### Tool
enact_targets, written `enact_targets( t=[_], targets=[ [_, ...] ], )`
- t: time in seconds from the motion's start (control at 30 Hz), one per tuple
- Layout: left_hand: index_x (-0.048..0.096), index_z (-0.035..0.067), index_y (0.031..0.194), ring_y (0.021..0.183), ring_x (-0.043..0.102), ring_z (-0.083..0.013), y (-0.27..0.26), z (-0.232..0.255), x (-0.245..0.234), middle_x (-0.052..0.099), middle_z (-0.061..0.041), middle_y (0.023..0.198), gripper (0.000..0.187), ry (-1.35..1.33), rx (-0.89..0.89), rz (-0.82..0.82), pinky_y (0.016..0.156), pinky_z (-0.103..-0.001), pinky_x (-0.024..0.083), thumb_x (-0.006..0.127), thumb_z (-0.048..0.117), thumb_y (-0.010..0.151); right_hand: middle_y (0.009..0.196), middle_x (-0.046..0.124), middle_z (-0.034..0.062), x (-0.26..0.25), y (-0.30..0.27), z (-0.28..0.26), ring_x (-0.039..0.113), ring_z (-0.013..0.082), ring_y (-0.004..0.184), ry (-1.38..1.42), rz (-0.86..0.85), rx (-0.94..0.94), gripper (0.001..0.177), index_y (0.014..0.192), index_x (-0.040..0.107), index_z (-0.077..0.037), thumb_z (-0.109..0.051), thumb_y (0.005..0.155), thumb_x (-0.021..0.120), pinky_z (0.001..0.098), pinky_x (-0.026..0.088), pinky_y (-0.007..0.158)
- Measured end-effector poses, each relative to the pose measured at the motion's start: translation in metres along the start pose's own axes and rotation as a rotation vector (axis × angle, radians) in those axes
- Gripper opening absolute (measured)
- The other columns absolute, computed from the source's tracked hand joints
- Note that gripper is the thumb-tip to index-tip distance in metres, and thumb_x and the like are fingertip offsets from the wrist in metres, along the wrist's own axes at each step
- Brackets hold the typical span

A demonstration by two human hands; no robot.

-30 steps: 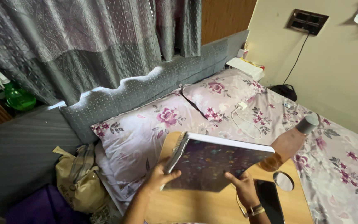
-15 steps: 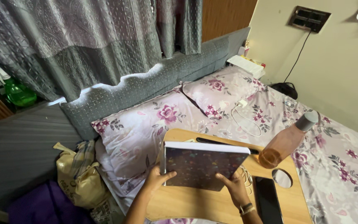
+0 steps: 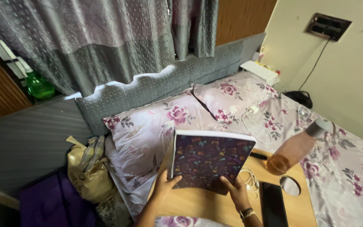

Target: The person clears a wooden laptop table on a bed by moving a notebook, charging cable, smartphone, and water bottle aside. They then wipe the table surface with a cloth, briefly open a small box, and continue wiping the table and surrounding bed area.

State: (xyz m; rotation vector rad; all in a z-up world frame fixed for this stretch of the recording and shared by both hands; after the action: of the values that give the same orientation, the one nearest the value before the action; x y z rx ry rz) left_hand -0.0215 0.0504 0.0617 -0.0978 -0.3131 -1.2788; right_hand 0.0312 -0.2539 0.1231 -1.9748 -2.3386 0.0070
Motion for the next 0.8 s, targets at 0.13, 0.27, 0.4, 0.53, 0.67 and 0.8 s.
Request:
enact_targets(
  t=[0.13,0.27,0.4,0.53,0.67,0.8],
  targets=[
    [0.057,0.005,0.135,0.108,0.064,-0.0092,-0.026,0.070,0.009,0.070,0.000,0.121,0.053,0.001,-0.011,-0.045,0.096,-0.027,0.051,0.076,0.009,0.086,0.112,0.075,0.0053,0.013,0.003,-0.027,0.068,0.0128,0.098,0.026,-0.029,-0.035,0.038,0.126,0.065,0.000,-0.017,0.092,0.073,0.0301,0.056,0.088],
    [0.058,0.004,0.134,0.100,0.065,-0.0091,-0.035,0.100,-0.001,0.071,0.000,0.114,0.052,0.060,-0.053,-0.014,0.090,-0.028,0.054,0.078,0.014,0.087,0.111,0.074,0.0065,0.043,0.010,-0.064,0.068,0.0125,0.095,0.060,-0.083,-0.017,0.043,0.132,0.062,-0.002,-0.019,0.093,0.070,0.0296,0.057,0.083],
    [0.059,0.003,0.130,0.099,0.065,-0.0092,-0.052,0.105,-0.023,0.072,-0.001,0.112,0.048,0.070,-0.024,0.017,0.089,-0.027,0.053,0.078,0.018,0.089,0.110,0.074,0.0062,0.073,-0.002,-0.086,0.067,0.0123,0.092,-0.029,-0.105,-0.017,0.046,0.135,0.061,-0.003,-0.019,0.093,0.070,0.0290,0.057,0.082],
    [0.060,0.006,0.130,0.097,0.064,-0.0092,-0.055,0.107,-0.053,0.071,-0.001,0.111,0.047,0.004,-0.100,0.073,0.087,-0.027,0.053,0.077,0.020,0.088,0.111,0.074,0.0050,0.111,0.000,-0.092,0.068,0.0116,0.095,-0.051,-0.132,-0.040,0.048,0.135,0.060,-0.004,-0.021,0.092,0.070,0.0290,0.057,0.084],
    [0.058,0.005,0.127,0.098,0.064,-0.0089,-0.047,0.111,-0.089,0.071,0.000,0.110,0.047,0.004,-0.114,0.098,0.087,-0.027,0.053,0.079,0.020,0.088,0.108,0.073,0.0076,0.150,0.020,-0.089,0.065,0.0127,0.093,-0.214,-0.156,-0.149,0.043,0.130,0.064,0.000,-0.023,0.094,0.071,0.0299,0.055,0.083],
    [0.059,0.008,0.128,0.098,0.064,-0.0075,-0.026,0.124,-0.136,0.071,0.002,0.110,0.050,-0.014,-0.119,0.112,0.086,-0.026,0.053,0.080,0.020,0.084,0.106,0.077,0.0083,0.202,0.052,-0.079,0.069,0.0146,0.093,-0.355,-0.151,-0.164,0.044,0.126,0.067,0.000,-0.024,0.091,0.074,0.0301,0.057,0.084]
  ],
)
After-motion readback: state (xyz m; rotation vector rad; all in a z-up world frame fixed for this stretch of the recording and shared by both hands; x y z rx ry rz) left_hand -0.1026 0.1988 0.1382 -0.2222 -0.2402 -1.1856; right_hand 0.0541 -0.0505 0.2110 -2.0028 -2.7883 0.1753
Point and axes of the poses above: each hand's wrist, its own y-axis towards the middle knuckle, its own x-axis out of the palm, z = x × y, the point moved 4 cm from there along y, towards the middle knuckle
